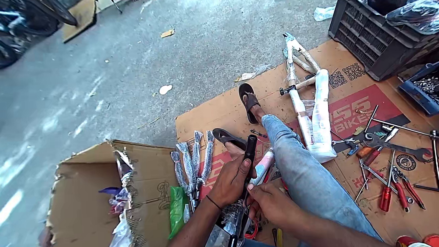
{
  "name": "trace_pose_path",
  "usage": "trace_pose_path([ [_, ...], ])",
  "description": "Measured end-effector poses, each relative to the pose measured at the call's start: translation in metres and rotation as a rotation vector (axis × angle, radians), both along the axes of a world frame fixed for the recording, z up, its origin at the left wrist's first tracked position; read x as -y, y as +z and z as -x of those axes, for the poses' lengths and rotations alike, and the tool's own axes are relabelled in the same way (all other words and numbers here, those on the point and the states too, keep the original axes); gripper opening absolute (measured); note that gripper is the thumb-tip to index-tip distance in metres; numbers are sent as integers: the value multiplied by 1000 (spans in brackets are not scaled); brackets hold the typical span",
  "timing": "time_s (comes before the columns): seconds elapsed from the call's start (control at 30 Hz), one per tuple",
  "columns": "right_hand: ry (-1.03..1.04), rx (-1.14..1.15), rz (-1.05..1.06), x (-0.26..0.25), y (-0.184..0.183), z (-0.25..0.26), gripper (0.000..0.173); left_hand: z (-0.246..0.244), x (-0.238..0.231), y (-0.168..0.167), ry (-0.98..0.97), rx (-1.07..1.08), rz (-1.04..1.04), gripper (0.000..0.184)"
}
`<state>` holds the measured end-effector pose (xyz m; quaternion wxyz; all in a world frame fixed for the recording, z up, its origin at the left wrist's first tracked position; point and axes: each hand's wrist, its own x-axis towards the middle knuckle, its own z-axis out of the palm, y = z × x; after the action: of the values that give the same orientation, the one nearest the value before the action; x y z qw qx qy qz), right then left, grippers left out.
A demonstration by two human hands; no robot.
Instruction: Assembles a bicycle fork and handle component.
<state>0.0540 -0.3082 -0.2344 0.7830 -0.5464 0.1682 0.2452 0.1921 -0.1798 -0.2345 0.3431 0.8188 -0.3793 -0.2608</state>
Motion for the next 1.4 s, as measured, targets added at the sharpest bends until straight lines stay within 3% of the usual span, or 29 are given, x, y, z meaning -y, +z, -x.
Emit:
trace_pose_path([
  [0.13,16,33,83,-3,-3,-1,61,0,2,1,20,-6,2,68],
  [0.33,-83,-234,-240,-1,20,-5,59,0,3,1,26,-8,-2,67],
  [0.5,-81,-373,-470,5,12,-4,55,2,3,1,12,8,3,68],
  [0.6,-67,-345,-394,6,9,-2,53,4,4,-1,19,43,7,66],
  [0.7,-85,-182,-203,6,6,5,36,3,3,-2,11,45,13,69],
  [0.77,-83,-105,-135,7,3,9,47,2,2,-3,7,26,23,69],
  [0.87,-14,27,-14,14,2,10,38,2,2,-3,13,28,30,68],
  [0.97,129,218,284,24,1,11,41,4,3,-5,15,37,40,67],
  [1.07,164,558,566,31,-18,17,46,5,3,-4,14,23,39,66],
  [1.2,225,956,479,58,-54,-2,38,5,3,-4,24,11,47,66],
  [1.3,270,1098,506,72,-64,-24,30,1,2,-4,35,10,44,66],
  [1.4,300,1175,650,77,-67,-37,34,-1,0,-4,48,25,39,66],
])
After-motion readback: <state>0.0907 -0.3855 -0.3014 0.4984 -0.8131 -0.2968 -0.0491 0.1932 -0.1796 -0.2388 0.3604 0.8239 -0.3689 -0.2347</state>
